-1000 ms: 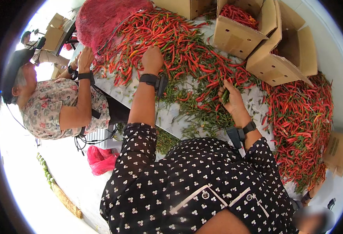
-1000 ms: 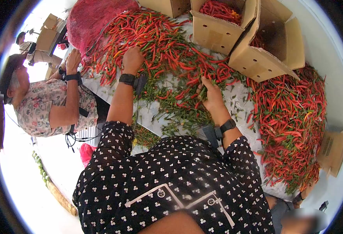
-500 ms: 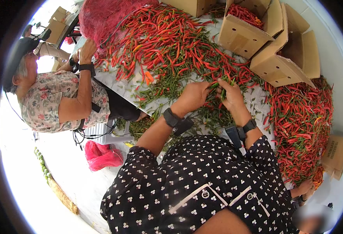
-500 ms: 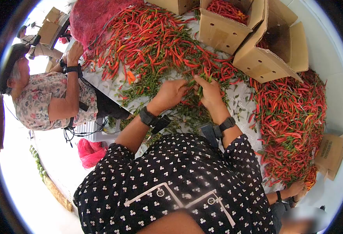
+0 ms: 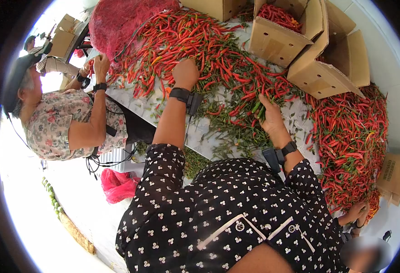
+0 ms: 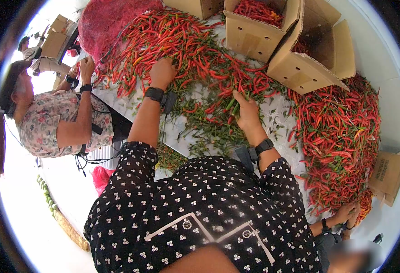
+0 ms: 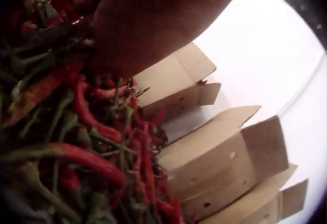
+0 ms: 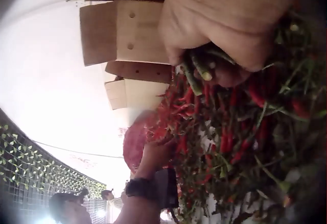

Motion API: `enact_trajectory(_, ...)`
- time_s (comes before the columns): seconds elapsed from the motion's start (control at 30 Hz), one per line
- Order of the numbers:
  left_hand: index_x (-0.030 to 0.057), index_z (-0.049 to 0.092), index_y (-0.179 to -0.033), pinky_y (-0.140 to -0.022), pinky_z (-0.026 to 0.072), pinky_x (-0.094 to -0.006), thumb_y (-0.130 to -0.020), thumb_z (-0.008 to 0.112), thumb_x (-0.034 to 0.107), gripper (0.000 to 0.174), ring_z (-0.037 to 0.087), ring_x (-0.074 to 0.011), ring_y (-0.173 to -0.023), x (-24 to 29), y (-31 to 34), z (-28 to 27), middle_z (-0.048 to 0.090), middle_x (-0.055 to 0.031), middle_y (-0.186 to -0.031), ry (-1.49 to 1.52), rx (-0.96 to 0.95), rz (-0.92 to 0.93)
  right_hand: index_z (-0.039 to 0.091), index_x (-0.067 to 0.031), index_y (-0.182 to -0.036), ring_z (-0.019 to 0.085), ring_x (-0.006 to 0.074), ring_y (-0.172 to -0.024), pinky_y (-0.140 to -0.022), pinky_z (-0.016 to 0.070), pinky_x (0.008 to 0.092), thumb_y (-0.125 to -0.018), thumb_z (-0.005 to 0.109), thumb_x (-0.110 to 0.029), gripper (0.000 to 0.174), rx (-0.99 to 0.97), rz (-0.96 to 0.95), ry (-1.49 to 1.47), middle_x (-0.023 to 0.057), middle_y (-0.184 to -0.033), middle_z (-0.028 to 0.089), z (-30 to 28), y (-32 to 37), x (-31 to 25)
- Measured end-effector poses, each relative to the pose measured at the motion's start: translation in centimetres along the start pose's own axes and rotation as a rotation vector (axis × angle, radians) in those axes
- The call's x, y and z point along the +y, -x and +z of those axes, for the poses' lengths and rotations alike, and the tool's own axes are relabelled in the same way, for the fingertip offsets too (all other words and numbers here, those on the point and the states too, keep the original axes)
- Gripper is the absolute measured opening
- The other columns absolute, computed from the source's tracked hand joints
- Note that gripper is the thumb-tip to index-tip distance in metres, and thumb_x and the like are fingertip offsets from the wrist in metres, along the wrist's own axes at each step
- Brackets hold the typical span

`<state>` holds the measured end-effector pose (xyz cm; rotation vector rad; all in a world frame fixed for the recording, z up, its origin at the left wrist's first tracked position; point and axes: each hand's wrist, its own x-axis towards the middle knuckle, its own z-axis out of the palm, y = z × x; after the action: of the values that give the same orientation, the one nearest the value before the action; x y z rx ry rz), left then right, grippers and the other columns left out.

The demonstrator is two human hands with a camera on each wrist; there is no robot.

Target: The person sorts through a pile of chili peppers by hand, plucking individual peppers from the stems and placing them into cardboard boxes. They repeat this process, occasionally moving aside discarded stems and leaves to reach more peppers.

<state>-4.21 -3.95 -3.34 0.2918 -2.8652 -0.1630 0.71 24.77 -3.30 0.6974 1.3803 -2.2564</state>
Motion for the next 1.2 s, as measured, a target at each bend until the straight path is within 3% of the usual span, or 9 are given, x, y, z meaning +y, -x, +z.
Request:
enact_trajectory(0.03, 0.0039, 0.059, -0.073, -0.043, 0.0448, -0.0387, -0.075, 0.058, 0.016, 0.012, 0.055, -0.0296, -0.057, 0.0, -0.4, 0.0, 0.054, -0.0118, -0.064, -0.062, -0.138, -0.042, 0.058, -0.0072, -0.095, 0.054, 0.0134, -0.064, -0.051, 0.0456, 0.0315, -0.077, 0.068, -0.022, 0.025, 0.022, 0.023, 0.031, 0.0026, -0.083, 0.058, -0.2, -0.3, 0.2)
enact_trajectory(0.13, 0.0039, 0.056, -0.07, -0.043, 0.0444, -0.041, -0.073, 0.058, 0.013, 0.01, 0.055, -0.0295, -0.057, 0.4, -0.6, 0.2, 0.054, -0.0127, -0.064, -0.038, -0.163, -0.033, 0.058, -0.0129, -0.083, 0.053, 0.0112, -0.056, -0.046, 0.0429, 0.0282, -0.079, 0.066, -0.023, 0.013, -0.138, 0.008, 0.06, -0.0022, -0.067, 0.054, -0.3, 0.7, -0.8)
enact_trajectory(0.37, 0.0017, 0.058, -0.074, -0.053, 0.0469, -0.0406, -0.073, 0.061, 0.017, 0.016, 0.056, -0.0326, -0.061, -0.8, 2.6, -0.8, 0.056, -0.0153, -0.067, 0.166, -0.133, 0.085, 0.057, -0.0124, -0.085, 0.053, 0.0111, -0.057, -0.048, 0.0435, 0.0271, -0.08, 0.064, -0.023, 0.013, -0.143, 0.017, 0.067, -0.0016, -0.068, 0.055, -0.7, 0.7, -0.8)
enact_trajectory(0.53, -0.0013, 0.059, -0.091, -0.061, 0.046, -0.0355, -0.076, 0.063, 0.019, 0.026, 0.059, -0.0211, -0.067, 0.8, 5.5, -4.3, 0.062, -0.0118, -0.081, 0.93, -0.126, -0.211, 0.056, -0.0087, -0.085, 0.057, 0.0139, -0.063, -0.054, 0.046, 0.0265, -0.083, 0.06, -0.019, 0.011, -0.294, 0.05, 0.009, 0.0027, -0.071, 0.057, -0.4, 1.1, -1.4)
enact_trajectory(0.57, -0.0013, 0.059, -0.091, -0.061, 0.046, -0.0355, -0.076, 0.063, 0.019, 0.026, 0.059, -0.0211, -0.067, 1.2, 5.9, -4.6, 0.062, -0.0118, -0.081, 0.931, -0.122, -0.213, 0.056, -0.0087, -0.085, 0.057, 0.0139, -0.063, -0.054, 0.046, 0.0265, -0.083, 0.06, -0.019, 0.011, -0.297, 0.05, 0.013, 0.0027, -0.071, 0.057, 0.0, 1.3, -1.5)
enact_trajectory(0.63, -0.0032, 0.058, -0.093, -0.063, 0.0456, -0.0326, -0.078, 0.061, 0.017, 0.025, 0.056, -0.0158, -0.066, 2.2, 6.8, -4.8, 0.06, -0.0062, -0.078, 1.317, -0.31, -0.33, 0.057, -0.0068, -0.088, 0.059, 0.0149, -0.067, -0.054, 0.0468, 0.0268, -0.082, 0.06, -0.017, 0.012, -0.35, -0.001, 0.018, 0.0042, -0.073, 0.059, 1.1, 1.7, -1.7)
enact_trajectory(0.77, -0.0027, 0.057, -0.089, -0.061, 0.0446, -0.0305, -0.078, 0.061, 0.016, 0.022, 0.055, -0.0162, -0.065, 5.1, 8.4, -4.5, 0.059, -0.0071, -0.077, 1.157, -0.208, -0.005, 0.06, -0.004, -0.094, 0.057, 0.0144, -0.062, -0.053, 0.0453, 0.026, -0.079, 0.063, -0.017, 0.019, -0.415, -0.046, 0.188, 0.0039, -0.071, 0.058, 2.7, 2.8, -2.3)
enact_trajectory(0.9, -0.0005, 0.057, -0.096, -0.06, 0.0437, -0.0286, -0.075, 0.061, 0.011, 0.024, 0.052, -0.012, -0.064, 8.4, 10.0, -5.6, 0.058, -0.0081, -0.076, 0.97, -0.264, 0.173, 0.061, -0.0043, -0.089, 0.056, 0.0125, -0.06, -0.048, 0.0393, 0.0255, -0.076, 0.067, -0.019, 0.02, -0.388, -0.139, 0.332, 0.0028, -0.07, 0.058, 3.5, 2.8, -2.1)
enact_trajectory(1.2, 0.0009, 0.061, -0.09, -0.058, 0.0438, -0.0343, -0.075, 0.061, 0.014, 0.02, 0.056, -0.0239, -0.062, 9.3, 11.2, -5.4, 0.058, -0.0135, -0.074, 0.928, -0.165, 0.24, 0.059, -0.0046, -0.082, 0.055, 0.0132, -0.055, -0.048, 0.0423, 0.0277, -0.073, 0.07, -0.015, 0.018, -0.244, -0.185, 0.175, 0.0043, -0.069, 0.059, 1.7, 1.9, -2.2)
